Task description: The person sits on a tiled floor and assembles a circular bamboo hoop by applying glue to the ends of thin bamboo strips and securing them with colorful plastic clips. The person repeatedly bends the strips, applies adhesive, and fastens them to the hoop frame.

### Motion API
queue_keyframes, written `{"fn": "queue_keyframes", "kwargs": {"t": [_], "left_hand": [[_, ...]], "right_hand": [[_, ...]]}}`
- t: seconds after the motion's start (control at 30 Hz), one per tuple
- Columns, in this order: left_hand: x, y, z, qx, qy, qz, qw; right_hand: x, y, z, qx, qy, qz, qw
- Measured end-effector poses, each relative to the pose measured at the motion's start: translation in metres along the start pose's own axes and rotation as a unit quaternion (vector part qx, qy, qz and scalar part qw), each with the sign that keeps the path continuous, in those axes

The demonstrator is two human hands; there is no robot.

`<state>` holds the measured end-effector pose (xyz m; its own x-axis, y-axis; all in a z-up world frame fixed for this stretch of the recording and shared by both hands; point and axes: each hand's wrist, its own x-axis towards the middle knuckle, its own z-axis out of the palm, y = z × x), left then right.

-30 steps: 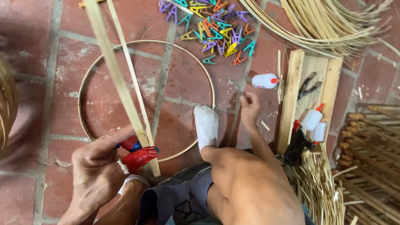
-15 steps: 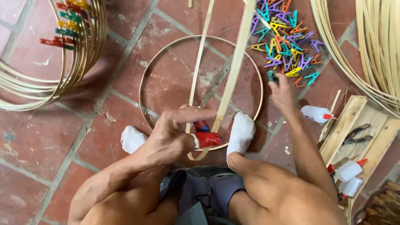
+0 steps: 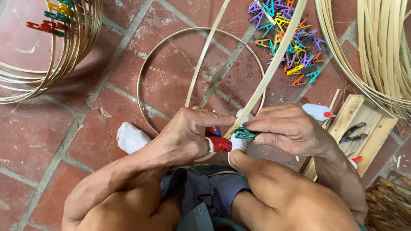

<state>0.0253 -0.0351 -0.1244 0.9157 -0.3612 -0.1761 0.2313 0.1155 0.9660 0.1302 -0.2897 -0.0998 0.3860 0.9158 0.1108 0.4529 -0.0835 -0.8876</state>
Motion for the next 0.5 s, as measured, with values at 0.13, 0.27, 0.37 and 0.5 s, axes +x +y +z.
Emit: {"fn": "queue_keyframes", "kwargs": {"t": [0.13,0.27,0.37,0.5], "left_hand": [[0.001,0.002,-0.002,0.047,-0.012,0.000,0.999],[-0.002,0.006,-0.006,0.064,-0.009,-0.052,0.997],[-0.001,0.010,-0.003,0.086,-0.002,-0.024,0.996],[-0.002,0.014,-0.001,0.138,0.027,0.022,0.990]], "right_hand": [[-0.001,0.002,0.000,0.013,0.004,0.009,1.000],[-0.018,0.021,0.007,0.003,0.021,-0.017,1.000],[-0.050,0.055,0.001,-0.049,0.051,-0.025,0.997],[-0.114,0.166,-0.018,0.014,0.446,0.292,0.846]]}}
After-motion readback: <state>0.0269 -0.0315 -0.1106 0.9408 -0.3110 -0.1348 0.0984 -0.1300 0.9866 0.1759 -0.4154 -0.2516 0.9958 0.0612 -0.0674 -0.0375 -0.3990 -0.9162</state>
